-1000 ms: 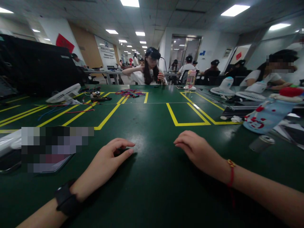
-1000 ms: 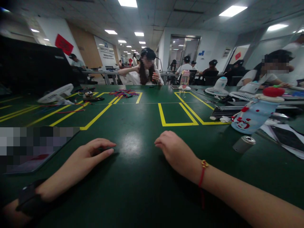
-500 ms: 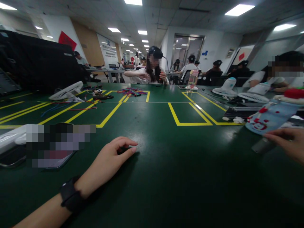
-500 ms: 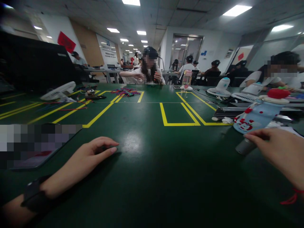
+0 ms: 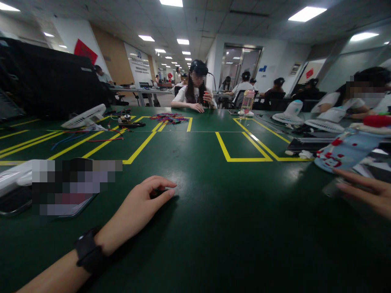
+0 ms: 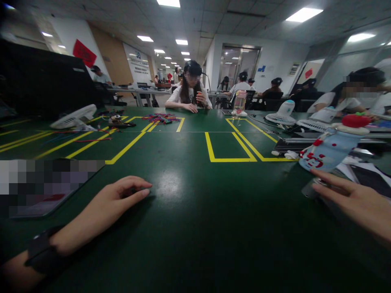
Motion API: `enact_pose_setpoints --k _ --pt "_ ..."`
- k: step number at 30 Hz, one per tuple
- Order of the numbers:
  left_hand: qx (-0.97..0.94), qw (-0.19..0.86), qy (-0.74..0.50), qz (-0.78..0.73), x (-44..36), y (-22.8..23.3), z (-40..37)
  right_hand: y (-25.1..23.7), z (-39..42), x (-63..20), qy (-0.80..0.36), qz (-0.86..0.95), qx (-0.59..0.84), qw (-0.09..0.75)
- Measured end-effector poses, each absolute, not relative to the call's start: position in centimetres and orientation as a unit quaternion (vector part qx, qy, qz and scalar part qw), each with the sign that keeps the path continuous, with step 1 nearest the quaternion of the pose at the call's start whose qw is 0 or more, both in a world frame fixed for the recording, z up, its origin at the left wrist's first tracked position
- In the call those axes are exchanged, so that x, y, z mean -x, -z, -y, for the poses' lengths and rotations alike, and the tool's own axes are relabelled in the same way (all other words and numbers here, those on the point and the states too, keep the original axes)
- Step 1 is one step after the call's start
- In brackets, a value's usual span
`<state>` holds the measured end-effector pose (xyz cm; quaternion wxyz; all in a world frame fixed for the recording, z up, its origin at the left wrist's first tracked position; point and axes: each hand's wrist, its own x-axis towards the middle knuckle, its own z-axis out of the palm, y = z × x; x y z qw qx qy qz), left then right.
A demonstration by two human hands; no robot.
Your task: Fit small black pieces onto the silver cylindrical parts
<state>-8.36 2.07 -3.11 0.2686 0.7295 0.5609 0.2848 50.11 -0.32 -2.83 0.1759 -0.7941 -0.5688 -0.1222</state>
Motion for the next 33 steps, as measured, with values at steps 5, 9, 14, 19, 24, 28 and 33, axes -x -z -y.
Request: enact_pose_setpoints --k 5,9,14,19,24,28,33 --pt "-0.732 0.265 -0.287 -0.558 8.1 3.1 -2.1 0.6 0.5 -41.8 -0.015 0.530 0.832 0.161" --pt "-0.736 0.254 -0.289 -0.558 8.0 3.0 -2.0 -0.5 -0.9 -32.2 0.007 0.712 0.653 0.258" --pt "-0.731 0.266 -0.289 -0.558 8.2 2.8 -1.9 -0.2 -2.4 -20.4 -0.083 0.860 0.431 0.259" --pt "-0.728 0.279 -0.278 -0.561 8.3 2.8 -2.0 1.5 -2.7 -17.2 -0.158 0.867 0.400 0.251" --pt "-0.722 0.282 -0.276 -0.568 6.0 1.9 -3.0 3.9 -2.4 -18.7 -0.321 0.771 0.417 0.358" --pt "-0.781 0.260 -0.306 -0.478 1.6 0.5 -3.5 4.7 -2.7 -18.8 -0.373 0.744 0.409 0.374" --pt "-0.781 0.218 -0.365 -0.457 -0.4 -0.5 -3.6 4.4 -2.8 -18.6 -0.339 0.757 0.415 0.374"
